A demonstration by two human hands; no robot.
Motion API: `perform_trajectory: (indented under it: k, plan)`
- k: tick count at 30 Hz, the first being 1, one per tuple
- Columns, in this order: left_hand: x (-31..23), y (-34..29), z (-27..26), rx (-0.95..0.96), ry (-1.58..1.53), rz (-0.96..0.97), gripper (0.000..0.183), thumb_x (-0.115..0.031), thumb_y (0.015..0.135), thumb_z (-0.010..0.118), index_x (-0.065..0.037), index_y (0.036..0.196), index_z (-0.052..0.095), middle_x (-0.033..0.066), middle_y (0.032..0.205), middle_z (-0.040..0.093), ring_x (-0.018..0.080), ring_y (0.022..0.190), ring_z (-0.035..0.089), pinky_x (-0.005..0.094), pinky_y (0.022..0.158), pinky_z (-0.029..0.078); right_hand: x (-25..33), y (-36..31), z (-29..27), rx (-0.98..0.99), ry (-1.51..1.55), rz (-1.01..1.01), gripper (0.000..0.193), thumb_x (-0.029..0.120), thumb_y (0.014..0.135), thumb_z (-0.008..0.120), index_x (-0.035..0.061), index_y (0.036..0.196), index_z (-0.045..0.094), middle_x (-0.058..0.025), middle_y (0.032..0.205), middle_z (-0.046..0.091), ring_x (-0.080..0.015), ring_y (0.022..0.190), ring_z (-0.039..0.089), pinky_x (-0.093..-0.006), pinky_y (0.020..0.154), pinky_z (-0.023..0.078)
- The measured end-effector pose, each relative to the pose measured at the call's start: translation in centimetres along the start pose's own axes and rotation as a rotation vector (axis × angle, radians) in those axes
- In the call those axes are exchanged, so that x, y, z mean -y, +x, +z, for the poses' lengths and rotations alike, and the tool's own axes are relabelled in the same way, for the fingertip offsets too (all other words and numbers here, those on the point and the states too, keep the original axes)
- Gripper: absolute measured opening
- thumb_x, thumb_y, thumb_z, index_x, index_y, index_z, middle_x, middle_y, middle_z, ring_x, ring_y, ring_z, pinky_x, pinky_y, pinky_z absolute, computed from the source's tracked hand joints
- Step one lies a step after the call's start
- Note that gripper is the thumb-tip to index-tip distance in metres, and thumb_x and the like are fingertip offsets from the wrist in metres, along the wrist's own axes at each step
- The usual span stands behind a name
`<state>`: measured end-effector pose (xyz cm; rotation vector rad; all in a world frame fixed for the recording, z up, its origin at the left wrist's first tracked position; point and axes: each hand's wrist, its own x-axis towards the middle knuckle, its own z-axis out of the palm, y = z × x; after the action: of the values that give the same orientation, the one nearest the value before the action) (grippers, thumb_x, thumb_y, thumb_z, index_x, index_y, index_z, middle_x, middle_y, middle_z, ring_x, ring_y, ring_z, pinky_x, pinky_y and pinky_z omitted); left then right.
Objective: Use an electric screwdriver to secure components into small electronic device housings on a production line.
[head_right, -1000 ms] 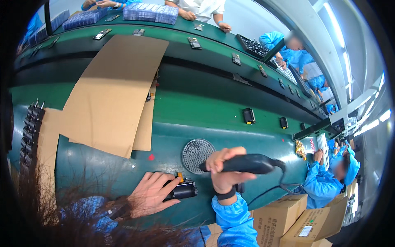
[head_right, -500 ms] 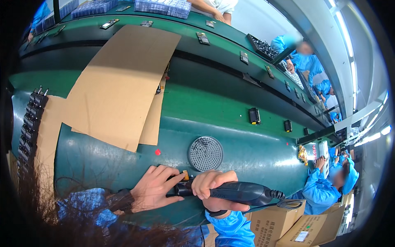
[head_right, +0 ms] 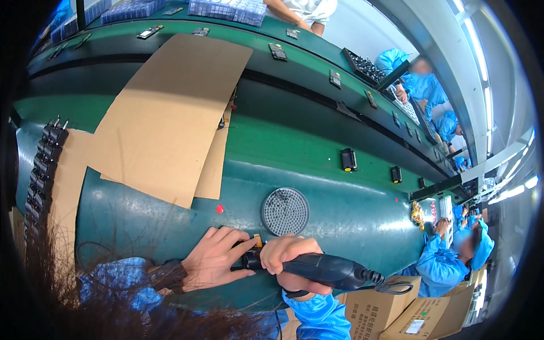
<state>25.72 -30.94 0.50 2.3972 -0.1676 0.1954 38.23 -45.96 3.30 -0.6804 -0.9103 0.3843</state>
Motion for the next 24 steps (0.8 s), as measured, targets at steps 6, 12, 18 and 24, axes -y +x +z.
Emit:
perform_trajectory:
  k: [6, 12, 18, 24]
  plan:
    - [0.2, -0.2, 0.1, -0.029, 0.005, 0.012, 0.071, -0.043, 0.082, 0.080, -0.007, 0.140, 0.060, 0.0048, 0.123, 0.058, 0.0219, 0.116, 0.053, 0.0386, 0.092, 0.041, -1.4, 0.5, -0.3, 0.131, -0.037, -0.071, 0.082, 0.080, 0.084, 0.062, -0.0002, 0.101, 0.053, -0.0070, 0.064, 0.056, -0.0190, 0.053, 0.056, -0.0335, 0.048, 0.050]
    - [-0.4, -0.2, -0.4, -0.005, -0.006, 0.004, 0.067, -0.040, 0.086, 0.078, -0.005, 0.140, 0.057, 0.0077, 0.124, 0.056, 0.0256, 0.116, 0.053, 0.0407, 0.095, 0.042, -1.2, -0.1, 0.5, 0.022, -0.019, -0.027, 0.081, 0.079, 0.082, 0.064, -0.0001, 0.099, 0.055, -0.0070, 0.063, 0.056, -0.0184, 0.052, 0.056, -0.0332, 0.047, 0.049]
    - [-0.4, 0.0, 0.0, -0.015, 0.017, 0.020, 0.067, -0.039, 0.086, 0.077, -0.004, 0.139, 0.057, 0.0083, 0.123, 0.057, 0.0262, 0.115, 0.054, 0.0405, 0.095, 0.042, -0.2, -0.1, 0.2, 0.028, -0.150, -0.031, 0.086, 0.085, 0.082, 0.055, 0.0011, 0.100, 0.055, -0.0071, 0.063, 0.058, -0.0206, 0.051, 0.057, -0.0338, 0.049, 0.051]
    - [-1.1, -0.7, -0.2, -0.054, 0.009, -0.015, 0.064, -0.039, 0.087, 0.079, -0.007, 0.139, 0.059, 0.0073, 0.129, 0.058, 0.0262, 0.119, 0.054, 0.0403, 0.098, 0.042, 4.5, 1.9, -3.0, -0.346, -0.113, -0.111, 0.081, 0.091, 0.084, 0.040, 0.0119, 0.098, 0.048, -0.0010, 0.059, 0.047, -0.0141, 0.044, 0.047, -0.0297, 0.042, 0.041]
